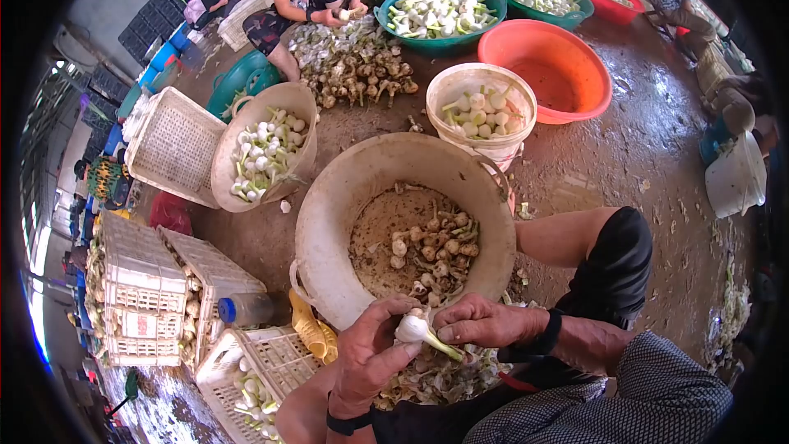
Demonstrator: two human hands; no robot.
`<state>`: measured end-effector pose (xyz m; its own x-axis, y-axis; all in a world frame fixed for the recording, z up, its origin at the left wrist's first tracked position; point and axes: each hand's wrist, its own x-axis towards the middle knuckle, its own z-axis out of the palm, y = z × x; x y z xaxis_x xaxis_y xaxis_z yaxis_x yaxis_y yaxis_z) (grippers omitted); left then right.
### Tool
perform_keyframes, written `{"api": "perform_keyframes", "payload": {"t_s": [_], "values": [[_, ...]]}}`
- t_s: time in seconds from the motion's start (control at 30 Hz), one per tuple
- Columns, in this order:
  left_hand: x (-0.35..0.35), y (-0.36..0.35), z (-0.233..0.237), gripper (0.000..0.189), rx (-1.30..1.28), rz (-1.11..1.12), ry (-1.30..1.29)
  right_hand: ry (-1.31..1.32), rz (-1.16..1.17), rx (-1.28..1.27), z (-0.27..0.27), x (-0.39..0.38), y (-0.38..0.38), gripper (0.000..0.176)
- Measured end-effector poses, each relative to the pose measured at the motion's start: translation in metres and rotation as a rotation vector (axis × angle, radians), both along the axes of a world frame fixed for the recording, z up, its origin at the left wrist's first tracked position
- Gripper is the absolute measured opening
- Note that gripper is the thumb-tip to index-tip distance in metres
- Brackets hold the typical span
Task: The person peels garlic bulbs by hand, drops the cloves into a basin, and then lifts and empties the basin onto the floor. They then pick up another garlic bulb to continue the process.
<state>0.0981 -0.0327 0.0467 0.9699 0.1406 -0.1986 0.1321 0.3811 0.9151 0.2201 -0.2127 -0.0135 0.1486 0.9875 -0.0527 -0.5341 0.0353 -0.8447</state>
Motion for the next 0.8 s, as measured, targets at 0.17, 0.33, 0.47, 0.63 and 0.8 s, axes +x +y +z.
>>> {"api": "perform_keyframes", "payload": {"t_s": [0.17, 0.33, 0.47, 0.63, 0.8], "values": [[0.002, -0.001, -0.007, 0.044, 0.162, -0.02, -0.16, -0.169, -0.009, 0.003, 0.009, 0.005, -0.002, 0.03], [0.001, 0.0, -0.008, 0.044, 0.126, -0.014, -0.091, -0.072, 0.005, -0.007, 0.004, 0.003, -0.003, 0.031], [0.001, -0.002, -0.003, 0.042, 0.038, -0.005, -0.044, -0.036, 0.013, 0.012, 0.003, 0.003, -0.003, 0.031], [-0.001, -0.002, 0.003, 0.045, -0.065, -0.01, 0.064, -0.049, -0.012, 0.024, 0.011, 0.009, -0.004, 0.032], [0.001, -0.005, 0.002, 0.045, -0.102, 0.002, 0.051, -0.065, -0.047, 0.017, 0.011, 0.008, -0.004, 0.03]]}}
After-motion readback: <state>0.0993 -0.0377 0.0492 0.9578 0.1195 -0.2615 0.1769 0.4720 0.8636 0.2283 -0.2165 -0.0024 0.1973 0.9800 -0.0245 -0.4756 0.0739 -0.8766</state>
